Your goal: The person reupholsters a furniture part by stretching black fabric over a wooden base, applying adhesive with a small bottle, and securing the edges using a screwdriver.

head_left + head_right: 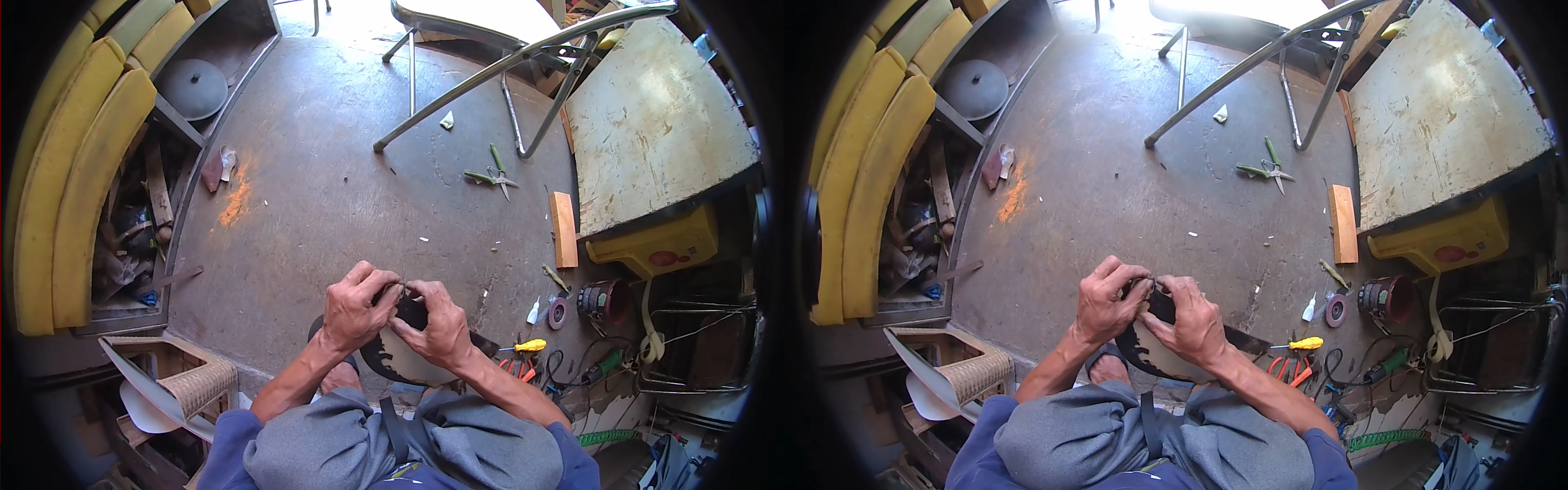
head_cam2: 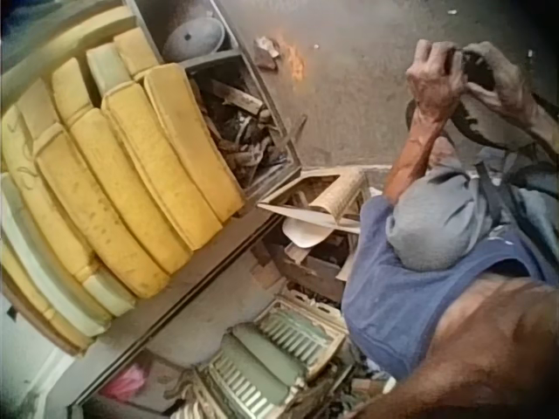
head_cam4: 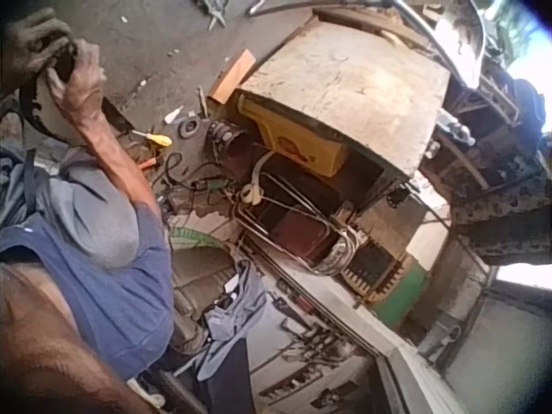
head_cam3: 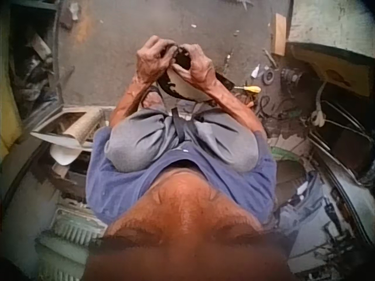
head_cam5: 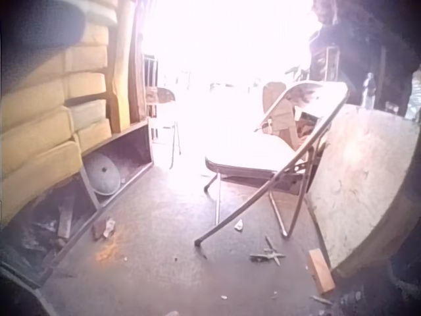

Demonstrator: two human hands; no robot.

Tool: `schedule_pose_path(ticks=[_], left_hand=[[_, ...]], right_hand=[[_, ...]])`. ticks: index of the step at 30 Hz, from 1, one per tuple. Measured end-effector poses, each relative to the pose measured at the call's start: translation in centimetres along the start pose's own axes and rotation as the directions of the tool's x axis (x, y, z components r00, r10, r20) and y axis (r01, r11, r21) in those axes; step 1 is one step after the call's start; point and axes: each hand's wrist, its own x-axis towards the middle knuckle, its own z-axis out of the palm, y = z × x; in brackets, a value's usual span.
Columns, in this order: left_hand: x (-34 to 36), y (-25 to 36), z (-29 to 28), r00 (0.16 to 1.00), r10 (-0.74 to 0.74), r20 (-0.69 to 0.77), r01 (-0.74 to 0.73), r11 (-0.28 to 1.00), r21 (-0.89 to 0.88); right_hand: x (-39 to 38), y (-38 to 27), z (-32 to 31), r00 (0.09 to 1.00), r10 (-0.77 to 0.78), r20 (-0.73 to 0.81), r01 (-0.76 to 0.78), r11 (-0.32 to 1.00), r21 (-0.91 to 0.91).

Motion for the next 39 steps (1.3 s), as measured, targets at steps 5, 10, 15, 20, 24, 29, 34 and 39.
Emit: schedule_pose_path(ticks=[5,10,15,20,24,29,34,39], left_hand=[[0.0,-0.4,0.3,0.993,-0.115,-0.040,0.111,0.990,-0.090],[-0.3,-1.1,0.6,0.979,-0.202,0.010,0.202,0.971,-0.126],[-0.5,-0.4,1.2,0.902,-0.418,0.112,0.432,0.859,-0.275],[-1.1,-1.1,2.1,0.908,-0.406,0.101,0.417,0.863,-0.285],[-1.0,-1.3,2.1,0.897,-0.426,0.121,0.442,0.848,-0.292],[-1.0,-1.1,2.2,0.879,-0.460,0.129,0.475,0.813,-0.336],[-0.9,-0.9,2.1,0.889,-0.437,0.137,0.456,0.819,-0.349],[-1.0,-0.4,2.1,0.866,-0.467,0.178,0.498,0.781,-0.378]], right_hand=[[-0.4,0.7,0.8,0.996,-0.088,-0.023,0.086,0.993,-0.082],[-0.3,0.9,1.5,0.989,-0.133,-0.069,0.122,0.981,-0.151],[-0.5,1.2,1.4,0.997,0.047,-0.058,-0.053,0.994,-0.096],[-0.2,0.8,0.9,0.990,0.139,-0.018,-0.140,0.988,-0.061],[-0.2,1.1,0.9,0.993,0.116,0.008,-0.116,0.993,-0.017],[0.1,0.5,0.6,0.996,0.089,0.013,-0.088,0.995,-0.054],[0.5,0.1,0.1,0.988,0.141,0.062,-0.137,0.988,-0.066],[0.6,0.6,0.0,0.990,0.108,0.087,-0.099,0.989,-0.108]])
